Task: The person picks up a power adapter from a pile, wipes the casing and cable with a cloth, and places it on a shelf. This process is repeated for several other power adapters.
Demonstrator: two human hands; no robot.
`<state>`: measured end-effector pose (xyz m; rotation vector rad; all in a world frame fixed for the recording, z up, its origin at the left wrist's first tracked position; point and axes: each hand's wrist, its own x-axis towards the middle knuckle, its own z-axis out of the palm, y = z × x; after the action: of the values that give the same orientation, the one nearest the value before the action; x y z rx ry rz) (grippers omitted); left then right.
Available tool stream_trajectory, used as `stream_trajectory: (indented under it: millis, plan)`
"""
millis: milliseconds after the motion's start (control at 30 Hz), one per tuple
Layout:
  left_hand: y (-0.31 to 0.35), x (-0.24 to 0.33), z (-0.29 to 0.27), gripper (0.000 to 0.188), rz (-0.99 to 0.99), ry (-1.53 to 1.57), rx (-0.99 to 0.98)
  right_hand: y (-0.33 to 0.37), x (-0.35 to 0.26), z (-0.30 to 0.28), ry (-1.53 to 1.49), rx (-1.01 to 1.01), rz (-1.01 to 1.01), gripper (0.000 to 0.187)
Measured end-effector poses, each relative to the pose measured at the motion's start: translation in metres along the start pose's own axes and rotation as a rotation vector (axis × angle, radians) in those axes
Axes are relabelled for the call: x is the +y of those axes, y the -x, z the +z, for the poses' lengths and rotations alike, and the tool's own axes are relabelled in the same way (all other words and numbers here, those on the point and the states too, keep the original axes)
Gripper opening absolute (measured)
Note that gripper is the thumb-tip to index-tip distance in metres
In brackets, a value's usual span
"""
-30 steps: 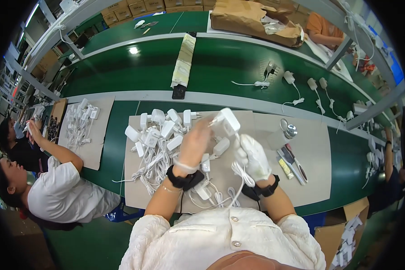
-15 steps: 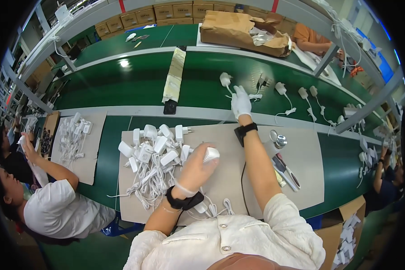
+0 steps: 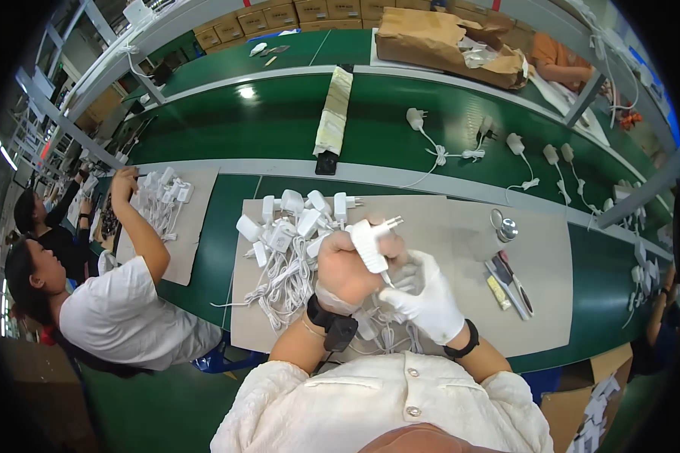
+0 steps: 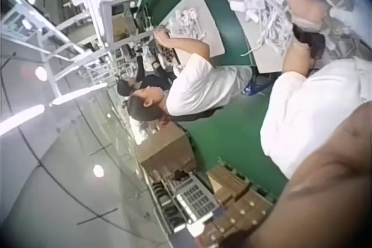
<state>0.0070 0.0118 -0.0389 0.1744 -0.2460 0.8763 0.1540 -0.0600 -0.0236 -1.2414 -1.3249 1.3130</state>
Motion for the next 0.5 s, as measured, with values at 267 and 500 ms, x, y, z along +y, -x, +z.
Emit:
stream_trajectory:
  millis: [267,500]
  plan:
    - [0.004,0.007,-0.002,0.052,0.161,-0.346,0.320,0.009,-0.007,0.002,0.157,0.070,-0.018,0.036]
    - [0.006,0.011,-0.019,0.062,0.038,-0.322,0.278,0.008,-0.004,0.001,0.477,0.144,-0.288,0.020]
